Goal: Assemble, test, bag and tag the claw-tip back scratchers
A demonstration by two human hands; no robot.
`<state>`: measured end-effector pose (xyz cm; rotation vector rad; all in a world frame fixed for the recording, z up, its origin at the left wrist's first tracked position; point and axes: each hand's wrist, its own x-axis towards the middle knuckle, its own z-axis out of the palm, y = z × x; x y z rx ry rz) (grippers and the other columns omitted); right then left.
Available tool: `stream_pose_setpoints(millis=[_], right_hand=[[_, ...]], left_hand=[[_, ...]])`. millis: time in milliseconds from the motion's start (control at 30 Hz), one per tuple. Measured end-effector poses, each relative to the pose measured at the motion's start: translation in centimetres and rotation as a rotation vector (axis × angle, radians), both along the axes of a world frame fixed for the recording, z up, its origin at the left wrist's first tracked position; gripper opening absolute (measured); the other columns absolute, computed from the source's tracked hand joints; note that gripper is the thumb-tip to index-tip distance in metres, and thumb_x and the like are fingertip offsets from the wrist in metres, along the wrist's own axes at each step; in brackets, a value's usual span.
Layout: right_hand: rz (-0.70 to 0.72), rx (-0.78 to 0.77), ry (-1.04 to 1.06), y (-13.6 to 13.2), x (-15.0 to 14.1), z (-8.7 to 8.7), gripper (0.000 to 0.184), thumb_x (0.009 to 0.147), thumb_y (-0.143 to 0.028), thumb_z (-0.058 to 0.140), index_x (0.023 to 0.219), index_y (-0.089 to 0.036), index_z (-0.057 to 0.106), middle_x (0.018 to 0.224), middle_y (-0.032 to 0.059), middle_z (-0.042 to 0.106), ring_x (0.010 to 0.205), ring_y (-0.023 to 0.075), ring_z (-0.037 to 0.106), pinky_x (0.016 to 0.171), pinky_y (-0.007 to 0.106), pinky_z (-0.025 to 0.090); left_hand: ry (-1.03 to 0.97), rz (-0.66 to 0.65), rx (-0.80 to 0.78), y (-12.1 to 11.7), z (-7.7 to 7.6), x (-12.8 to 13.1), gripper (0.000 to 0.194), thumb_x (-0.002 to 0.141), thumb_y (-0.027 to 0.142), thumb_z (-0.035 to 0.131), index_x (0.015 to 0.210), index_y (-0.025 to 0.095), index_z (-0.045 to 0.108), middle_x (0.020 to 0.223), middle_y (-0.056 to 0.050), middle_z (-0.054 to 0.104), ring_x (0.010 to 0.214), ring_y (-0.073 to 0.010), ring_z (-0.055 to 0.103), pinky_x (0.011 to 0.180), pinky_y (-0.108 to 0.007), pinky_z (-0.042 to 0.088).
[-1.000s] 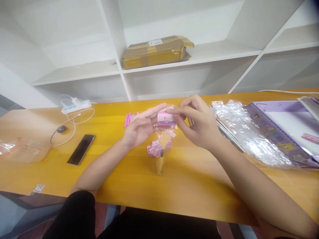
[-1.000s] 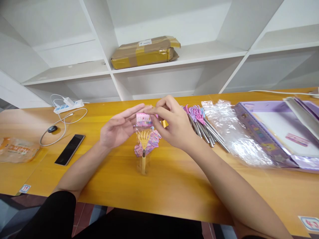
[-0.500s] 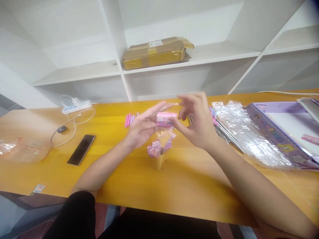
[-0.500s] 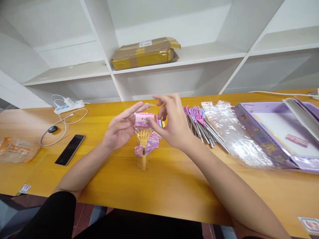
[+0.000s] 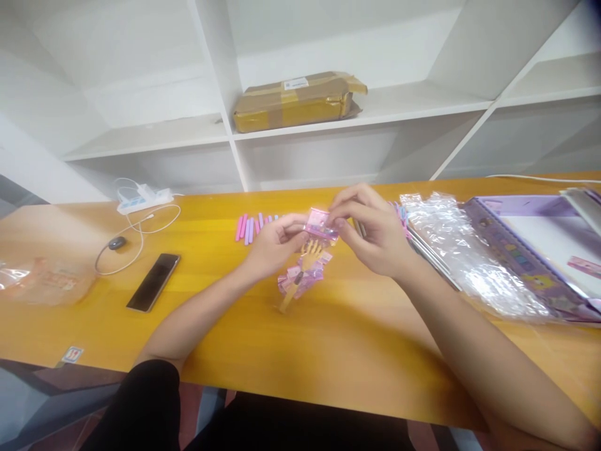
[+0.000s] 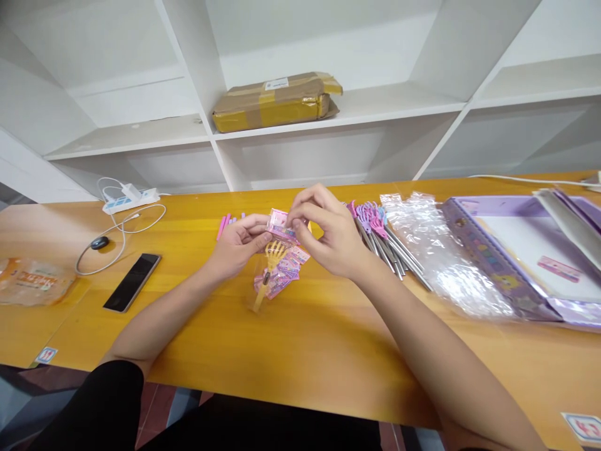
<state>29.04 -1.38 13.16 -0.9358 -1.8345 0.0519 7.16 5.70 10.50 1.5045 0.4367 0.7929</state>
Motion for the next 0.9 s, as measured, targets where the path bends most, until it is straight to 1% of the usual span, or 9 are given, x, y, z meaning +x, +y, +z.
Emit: stream_pose_setpoints(millis=[100,200,300,400,500,600,700,800,900], right_hand=[[0.045,-0.004,-0.016,0.3,-0.4,-0.4,0.017,0.104,-0.024,0.058,0.091,-0.025,0.070,0.104,0.0069,0.063,0.093,0.0214,0.064,0.082,0.042,0.052],[0.045,-0.033,0.051,0.4,-1.3,-1.1,0.011,0.100,-0.028,0.068,0.090,-0.024,0.066,0.099,0.0046,0.065,0.090,0.0192,0.064,0.081,0.039,0.053],[0.101,-0.197,0.290,0.3,-2.6,-1.9,0.022,0.096,-0.032,0.077,0.096,-0.025,0.055,0.093,0.0007,0.064,0.083,0.0161,0.064,0.074,0.033,0.054],[0.205,-0.387,0.509,0.4,-3.2,-2.3,0.036,0.094,-0.039,0.080,0.108,-0.026,0.049,0.090,-0.0024,0.062,0.075,0.0136,0.062,0.066,0.028,0.054],[0.288,-0.485,0.542,0.8,-2.6,-2.1,0.045,0.092,-0.039,0.082,0.123,-0.025,0.053,0.086,-0.0037,0.061,0.072,0.0124,0.062,0.065,0.026,0.054],[0.264,-0.518,0.591,0.9,-2.2,-2.4,0.045,0.091,-0.039,0.080,0.127,-0.025,0.056,0.095,-0.0003,0.067,0.079,0.0136,0.065,0.069,0.027,0.055],[0.168,-0.595,0.619,-0.8,-3.4,-4.5,0.034,0.095,-0.045,0.074,0.119,-0.026,0.061,0.107,0.0034,0.072,0.092,0.0174,0.069,0.076,0.030,0.058],[0.081,-0.736,0.405,-4.1,-5.6,-7.8,0.031,0.096,-0.053,0.072,0.096,-0.023,0.065,0.087,0.0019,0.071,0.078,0.0188,0.066,0.069,0.032,0.056],[-0.052,-0.754,0.259,-7.3,-4.9,-9.8,0.037,0.101,-0.055,0.066,0.084,-0.022,0.067,0.073,0.0010,0.068,0.066,0.0187,0.061,0.062,0.032,0.051]], left_hand=[[-0.030,-0.010,0.016,-0.2,0.2,-0.1,0.041,0.092,0.044,0.083,0.124,0.020,0.074,0.121,-0.012,0.081,0.108,-0.0240,0.079,0.098,-0.036,0.060],[-0.016,0.020,0.002,-0.4,0.2,-0.1,0.041,0.090,0.047,0.085,0.117,0.019,0.074,0.111,-0.010,0.083,0.097,-0.0218,0.081,0.089,-0.032,0.062],[0.023,0.114,-0.004,-0.5,0.1,-0.1,0.040,0.086,0.053,0.087,0.098,0.017,0.073,0.090,-0.007,0.083,0.081,-0.0192,0.080,0.073,-0.027,0.060],[0.028,0.162,-0.013,-0.3,0.1,0.0,0.046,0.081,0.057,0.089,0.084,0.018,0.067,0.081,-0.005,0.081,0.072,-0.0177,0.078,0.066,-0.026,0.059],[0.027,0.184,0.000,0.2,-0.1,-0.1,0.047,0.082,0.059,0.088,0.081,0.018,0.065,0.075,-0.003,0.078,0.067,-0.0152,0.074,0.065,-0.025,0.058],[0.016,0.236,0.040,0.9,-0.8,-0.1,0.047,0.083,0.059,0.086,0.082,0.018,0.064,0.066,0.002,0.072,0.059,-0.0113,0.066,0.062,-0.024,0.054],[-0.008,0.291,0.016,1.2,-2.0,0.4,0.046,0.085,0.059,0.085,0.085,0.019,0.062,0.062,0.006,0.065,0.057,-0.0095,0.060,0.062,-0.023,0.052],[-0.051,0.284,-0.086,0.7,-3.3,1.4,0.041,0.087,0.054,0.083,0.090,0.020,0.061,0.065,0.007,0.060,0.063,-0.0100,0.062,0.067,-0.023,0.054],[-0.074,0.199,-0.199,-0.3,-4.1,2.2,0.032,0.091,0.045,0.080,0.104,0.022,0.063,0.088,0.001,0.070,0.085,-0.0136,0.072,0.082,-0.028,0.059]])
